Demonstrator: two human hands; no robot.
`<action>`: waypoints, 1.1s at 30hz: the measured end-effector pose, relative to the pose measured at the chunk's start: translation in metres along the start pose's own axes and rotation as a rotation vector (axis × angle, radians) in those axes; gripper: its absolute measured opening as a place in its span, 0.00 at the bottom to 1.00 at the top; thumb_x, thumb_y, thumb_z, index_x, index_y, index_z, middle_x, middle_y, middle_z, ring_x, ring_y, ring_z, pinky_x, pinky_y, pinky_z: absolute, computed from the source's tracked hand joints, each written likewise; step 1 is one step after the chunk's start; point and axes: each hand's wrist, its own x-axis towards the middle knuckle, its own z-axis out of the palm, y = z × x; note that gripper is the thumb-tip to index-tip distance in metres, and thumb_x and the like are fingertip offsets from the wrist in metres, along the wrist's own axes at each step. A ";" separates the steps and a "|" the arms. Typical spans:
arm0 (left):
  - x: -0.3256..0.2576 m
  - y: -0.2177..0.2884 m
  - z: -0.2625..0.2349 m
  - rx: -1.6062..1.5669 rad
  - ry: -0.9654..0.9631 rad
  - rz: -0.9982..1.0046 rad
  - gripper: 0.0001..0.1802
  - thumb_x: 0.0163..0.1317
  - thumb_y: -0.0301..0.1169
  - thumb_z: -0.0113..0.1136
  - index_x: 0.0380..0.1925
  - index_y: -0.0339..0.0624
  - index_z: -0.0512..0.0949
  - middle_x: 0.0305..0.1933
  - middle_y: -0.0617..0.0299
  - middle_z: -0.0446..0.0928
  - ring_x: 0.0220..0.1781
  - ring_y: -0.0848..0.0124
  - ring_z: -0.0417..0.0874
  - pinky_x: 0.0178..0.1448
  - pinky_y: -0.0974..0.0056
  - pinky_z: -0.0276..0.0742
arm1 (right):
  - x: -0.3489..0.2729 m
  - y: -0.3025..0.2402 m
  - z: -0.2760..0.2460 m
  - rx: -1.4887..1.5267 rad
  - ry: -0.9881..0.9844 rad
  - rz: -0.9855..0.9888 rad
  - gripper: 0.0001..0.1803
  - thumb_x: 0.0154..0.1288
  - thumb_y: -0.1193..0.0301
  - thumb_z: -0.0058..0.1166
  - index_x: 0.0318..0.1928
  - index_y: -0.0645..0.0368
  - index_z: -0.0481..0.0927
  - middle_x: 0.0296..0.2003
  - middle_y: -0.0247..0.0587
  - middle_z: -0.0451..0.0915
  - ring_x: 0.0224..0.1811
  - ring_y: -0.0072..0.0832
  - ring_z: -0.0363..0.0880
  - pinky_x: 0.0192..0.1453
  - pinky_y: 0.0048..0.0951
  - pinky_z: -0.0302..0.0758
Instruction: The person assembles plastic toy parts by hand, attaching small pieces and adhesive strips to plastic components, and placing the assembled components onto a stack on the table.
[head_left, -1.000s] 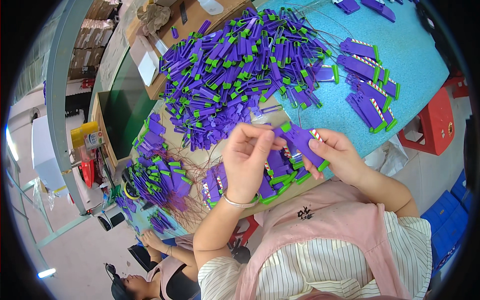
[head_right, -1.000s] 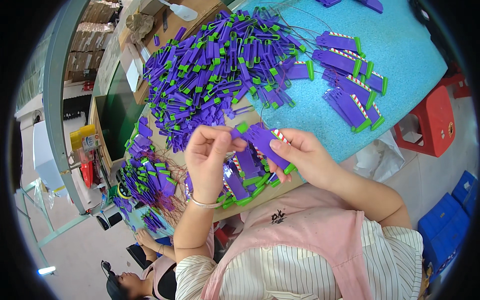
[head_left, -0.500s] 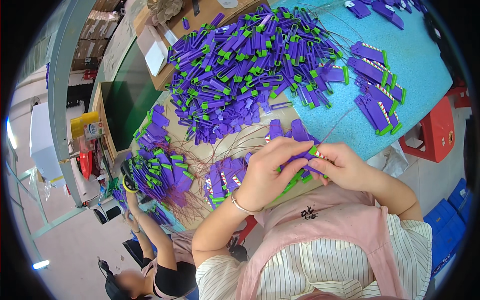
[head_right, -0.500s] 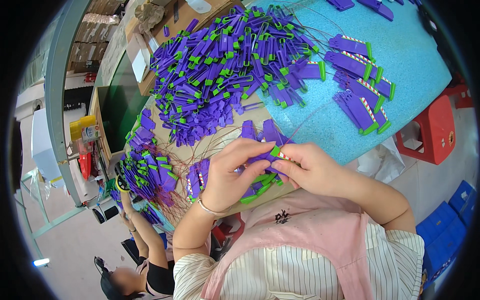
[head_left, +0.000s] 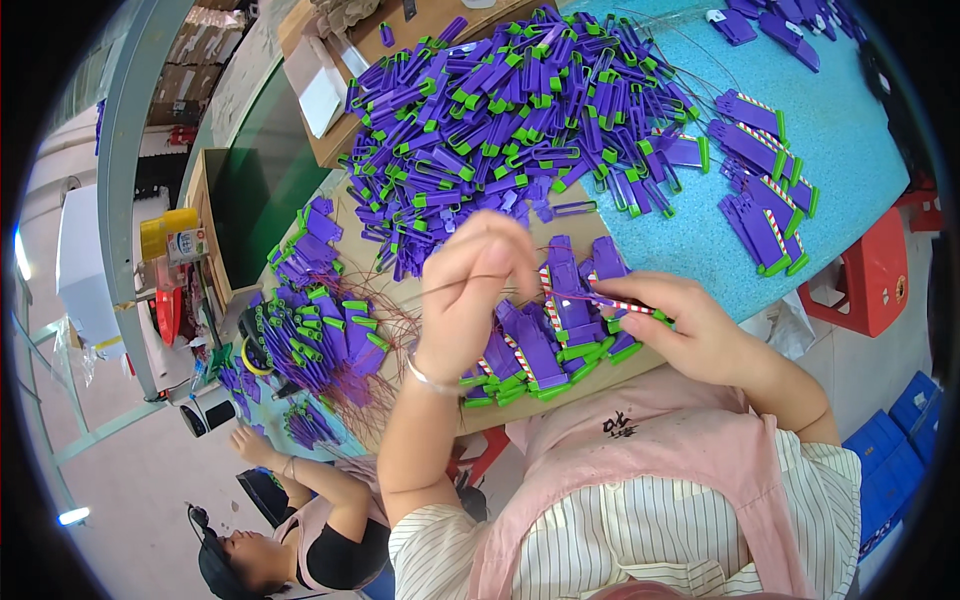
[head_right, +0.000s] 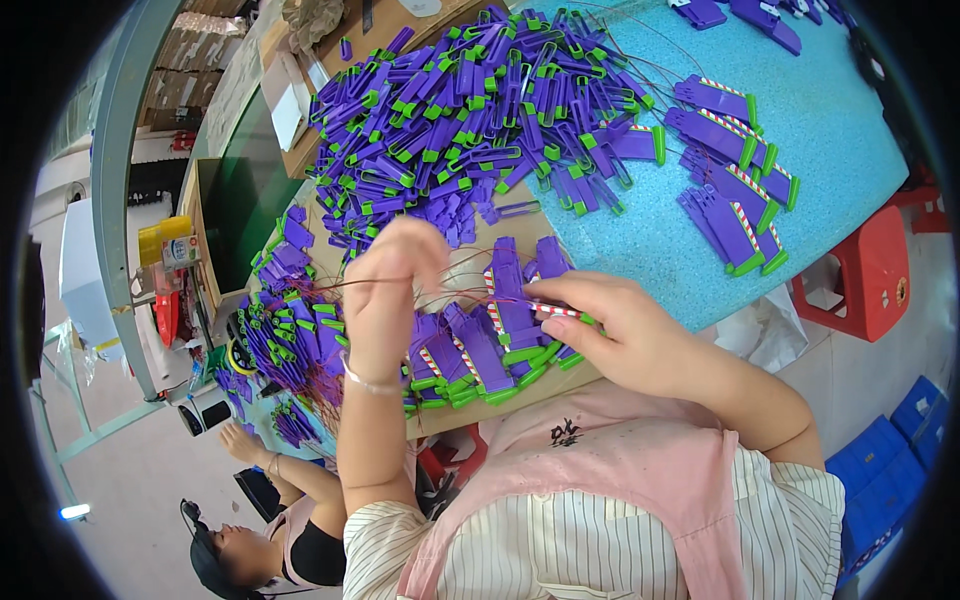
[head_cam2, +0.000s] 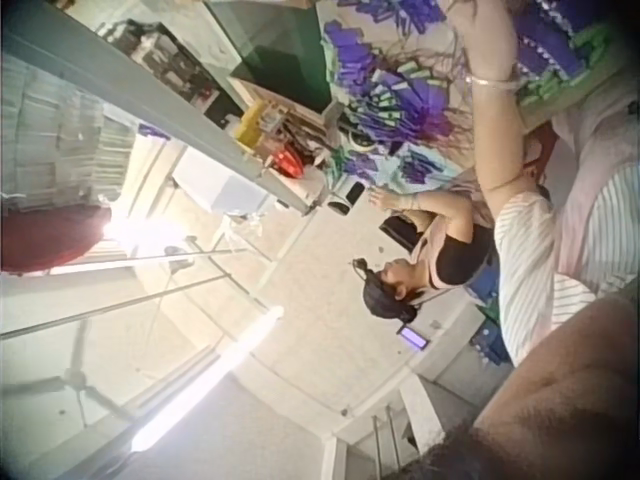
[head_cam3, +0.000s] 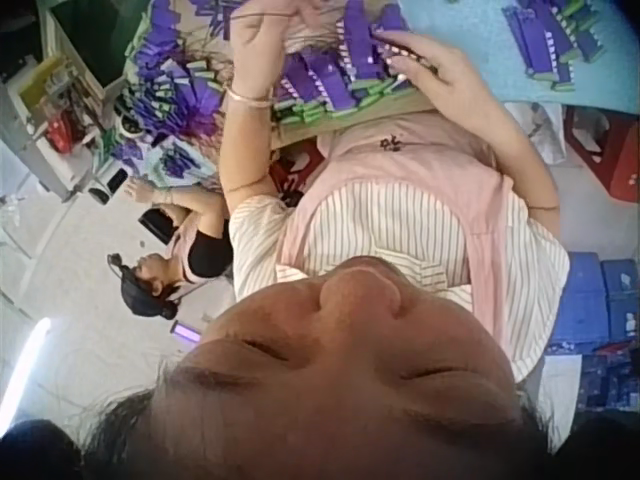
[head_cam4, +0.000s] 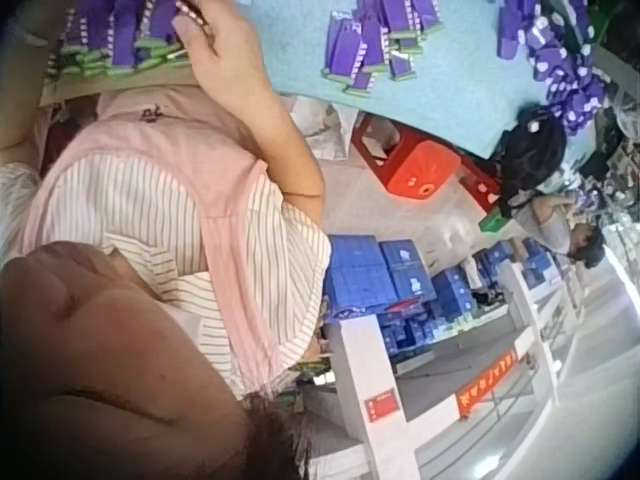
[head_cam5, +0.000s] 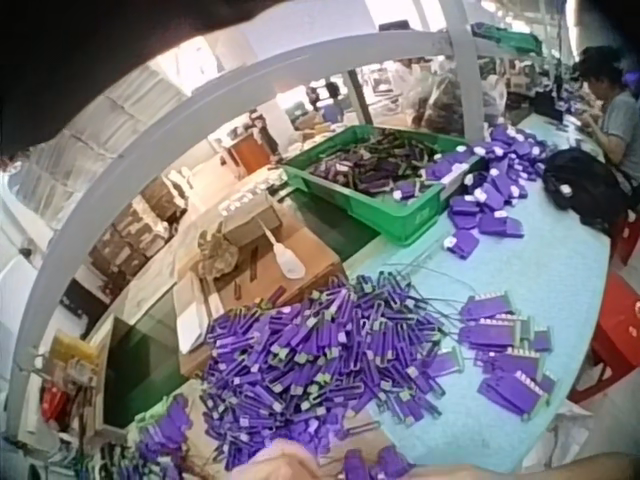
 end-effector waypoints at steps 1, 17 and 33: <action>0.011 -0.001 -0.002 0.355 -0.024 0.085 0.07 0.64 0.26 0.56 0.29 0.36 0.80 0.30 0.61 0.74 0.38 0.66 0.74 0.44 0.62 0.70 | -0.001 -0.001 0.000 0.000 -0.006 -0.007 0.20 0.65 0.77 0.54 0.57 0.65 0.73 0.45 0.50 0.79 0.44 0.40 0.81 0.49 0.36 0.75; 0.002 -0.002 0.029 0.706 -0.096 0.277 0.10 0.55 0.17 0.58 0.38 0.37 0.78 0.32 0.54 0.77 0.35 0.55 0.78 0.41 0.57 0.74 | 0.001 -0.004 0.004 0.645 0.034 0.452 0.06 0.65 0.76 0.55 0.39 0.66 0.75 0.31 0.40 0.80 0.32 0.21 0.78 0.39 0.25 0.76; -0.010 -0.008 0.069 0.674 0.022 0.295 0.11 0.54 0.26 0.67 0.35 0.37 0.76 0.26 0.57 0.72 0.30 0.57 0.73 0.35 0.58 0.69 | -0.002 -0.001 0.008 -0.065 0.189 0.134 0.09 0.57 0.71 0.58 0.26 0.63 0.74 0.19 0.51 0.74 0.20 0.47 0.75 0.23 0.41 0.67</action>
